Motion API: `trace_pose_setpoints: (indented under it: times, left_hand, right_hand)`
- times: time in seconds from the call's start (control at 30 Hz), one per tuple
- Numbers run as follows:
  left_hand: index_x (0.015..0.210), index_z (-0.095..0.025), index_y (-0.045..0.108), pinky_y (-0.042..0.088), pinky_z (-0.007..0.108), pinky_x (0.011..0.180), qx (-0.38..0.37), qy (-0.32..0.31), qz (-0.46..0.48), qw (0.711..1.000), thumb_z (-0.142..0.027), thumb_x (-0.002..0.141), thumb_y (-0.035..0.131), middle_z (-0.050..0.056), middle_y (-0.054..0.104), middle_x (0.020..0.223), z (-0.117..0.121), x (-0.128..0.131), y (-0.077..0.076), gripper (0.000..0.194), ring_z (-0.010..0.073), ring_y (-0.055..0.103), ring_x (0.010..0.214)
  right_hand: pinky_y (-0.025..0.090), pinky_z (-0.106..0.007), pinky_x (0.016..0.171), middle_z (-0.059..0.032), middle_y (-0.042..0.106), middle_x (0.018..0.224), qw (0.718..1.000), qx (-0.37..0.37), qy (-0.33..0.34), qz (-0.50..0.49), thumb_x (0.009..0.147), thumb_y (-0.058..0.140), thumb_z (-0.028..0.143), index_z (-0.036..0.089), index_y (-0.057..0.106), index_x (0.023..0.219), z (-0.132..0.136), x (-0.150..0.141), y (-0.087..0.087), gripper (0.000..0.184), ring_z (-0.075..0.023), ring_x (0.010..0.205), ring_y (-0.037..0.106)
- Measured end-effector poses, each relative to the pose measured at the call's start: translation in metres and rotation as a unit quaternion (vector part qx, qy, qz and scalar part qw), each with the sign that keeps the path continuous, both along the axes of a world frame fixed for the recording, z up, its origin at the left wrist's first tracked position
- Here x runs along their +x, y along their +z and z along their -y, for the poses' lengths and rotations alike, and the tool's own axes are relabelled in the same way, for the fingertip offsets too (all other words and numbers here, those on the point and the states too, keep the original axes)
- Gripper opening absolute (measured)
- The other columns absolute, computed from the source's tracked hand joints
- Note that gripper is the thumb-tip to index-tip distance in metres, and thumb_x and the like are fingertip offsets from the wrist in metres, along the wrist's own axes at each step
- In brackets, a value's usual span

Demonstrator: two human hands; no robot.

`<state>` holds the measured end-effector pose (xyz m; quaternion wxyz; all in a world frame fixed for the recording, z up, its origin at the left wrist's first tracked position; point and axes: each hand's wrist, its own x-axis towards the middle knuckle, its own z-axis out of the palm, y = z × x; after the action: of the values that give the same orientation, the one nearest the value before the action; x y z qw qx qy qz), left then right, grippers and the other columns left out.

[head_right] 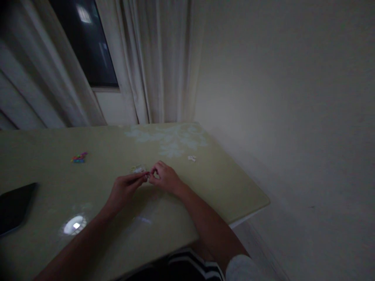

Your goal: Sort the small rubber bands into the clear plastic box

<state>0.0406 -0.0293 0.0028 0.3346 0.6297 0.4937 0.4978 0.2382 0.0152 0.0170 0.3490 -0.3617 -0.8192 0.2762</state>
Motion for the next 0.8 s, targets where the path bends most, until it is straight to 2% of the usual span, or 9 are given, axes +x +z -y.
trace_pose_setpoints:
  times: [0.3,0.43,0.63,0.8]
  left_hand:
    - [0.099,-0.022,0.088,0.062,0.034,0.075,-0.008,0.01,0.001,1.0,-0.041,0.084,0.076,0.006,0.086,0.094,-0.0015,0.0013,0.0015,0.027,0.0265,0.08,0.08]
    - [0.105,-0.023,0.087,0.062,0.037,0.081,-0.011,0.003,0.003,1.0,-0.04,0.085,0.075,0.007,0.086,0.101,-0.0023,-0.0005,-0.0029,0.028,0.0281,0.08,0.089]
    - [0.104,-0.022,0.086,0.061,0.035,0.08,0.014,0.02,0.011,1.0,-0.04,0.085,0.076,0.009,0.086,0.1,-0.0034,-0.0005,-0.0069,0.028,0.026,0.08,0.087]
    - [0.098,-0.021,0.085,0.061,0.034,0.077,0.035,0.019,0.02,0.999,-0.039,0.085,0.076,0.009,0.085,0.095,-0.0036,0.0003,-0.0053,0.024,0.0241,0.079,0.082]
  right_hand:
    - [0.038,-0.026,0.069,0.0022,0.048,0.088,0.999,-0.003,0.035,-0.024,0.092,0.062,0.021,0.02,0.056,0.091,0.0007,-0.0031,-0.0058,0.006,-0.0136,0.074,0.048]
    - [0.04,-0.026,0.071,0.0012,0.05,0.09,0.998,-0.023,0.047,-0.036,0.094,0.059,0.025,0.021,0.055,0.093,0.0027,-0.0051,-0.0056,0.006,-0.0144,0.077,0.049]
    - [0.037,-0.026,0.064,0.0032,0.049,0.08,0.986,-0.111,0.061,-0.108,0.094,0.064,0.041,0.02,0.06,0.092,0.0027,-0.0064,-0.006,0.022,-0.013,0.069,0.045]
    - [0.034,-0.026,0.061,0.0042,0.049,0.073,0.973,-0.173,0.05,-0.146,0.084,0.077,0.053,0.018,0.065,0.091,0.0008,-0.007,-0.006,0.038,-0.0124,0.066,0.043]
